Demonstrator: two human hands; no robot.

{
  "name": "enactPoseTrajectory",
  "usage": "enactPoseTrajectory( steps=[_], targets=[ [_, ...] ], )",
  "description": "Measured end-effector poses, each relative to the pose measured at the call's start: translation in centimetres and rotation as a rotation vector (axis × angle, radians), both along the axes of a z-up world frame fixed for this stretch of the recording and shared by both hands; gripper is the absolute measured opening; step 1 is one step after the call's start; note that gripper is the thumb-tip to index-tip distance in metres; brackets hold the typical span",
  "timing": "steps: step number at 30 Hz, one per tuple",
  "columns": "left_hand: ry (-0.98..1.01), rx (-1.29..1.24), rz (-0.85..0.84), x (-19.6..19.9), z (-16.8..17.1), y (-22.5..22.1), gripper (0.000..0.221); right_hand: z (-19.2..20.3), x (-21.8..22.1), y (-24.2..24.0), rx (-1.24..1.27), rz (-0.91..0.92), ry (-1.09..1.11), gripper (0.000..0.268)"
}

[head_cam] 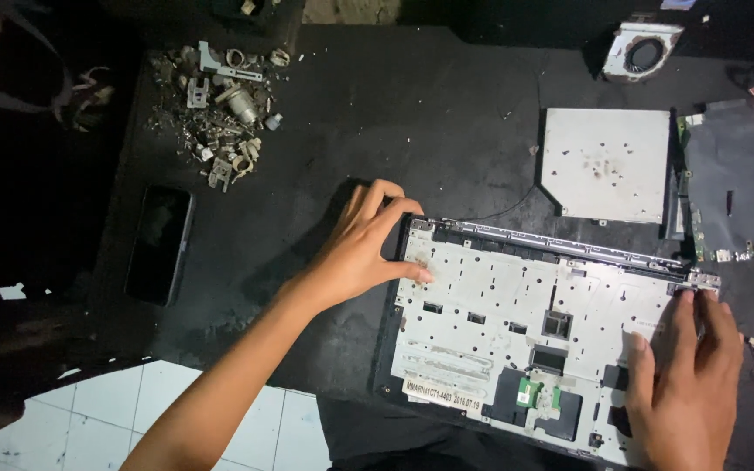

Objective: Cleaning a laptop keyboard bezel with a brush and assembling the internal chassis onto the screen assembly.

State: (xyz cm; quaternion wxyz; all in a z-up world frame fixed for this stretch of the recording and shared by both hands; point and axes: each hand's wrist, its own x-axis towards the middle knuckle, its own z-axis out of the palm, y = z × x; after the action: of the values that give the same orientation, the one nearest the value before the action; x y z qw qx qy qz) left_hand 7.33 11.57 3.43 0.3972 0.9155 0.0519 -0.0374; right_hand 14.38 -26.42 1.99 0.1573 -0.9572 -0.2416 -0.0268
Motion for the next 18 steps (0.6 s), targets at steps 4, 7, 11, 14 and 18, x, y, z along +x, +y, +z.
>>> enactPoseTrajectory(
  steps=[4,7,11,14,18],
  targets=[
    [-0.004,0.012,-0.005,0.1,-0.3,0.0,0.066,0.0,0.1,0.0,-0.014,-0.053,0.103,0.066],
    [-0.018,0.017,-0.011,0.0,-0.4,0.0,0.065,0.1,0.1,0.0,-0.005,-0.053,0.109,0.067],
    [0.007,0.004,0.002,0.0,0.1,-0.1,0.063,0.1,0.3,-0.2,0.020,0.050,0.004,0.065],
    [0.002,0.022,0.005,-0.1,0.2,-0.3,0.064,-0.1,0.3,-0.3,0.030,0.023,0.032,0.066],
    [-0.054,0.216,-0.010,-0.3,0.7,-0.8,0.066,0.2,0.5,-0.3,0.045,0.064,-0.020,0.065]
  ],
)
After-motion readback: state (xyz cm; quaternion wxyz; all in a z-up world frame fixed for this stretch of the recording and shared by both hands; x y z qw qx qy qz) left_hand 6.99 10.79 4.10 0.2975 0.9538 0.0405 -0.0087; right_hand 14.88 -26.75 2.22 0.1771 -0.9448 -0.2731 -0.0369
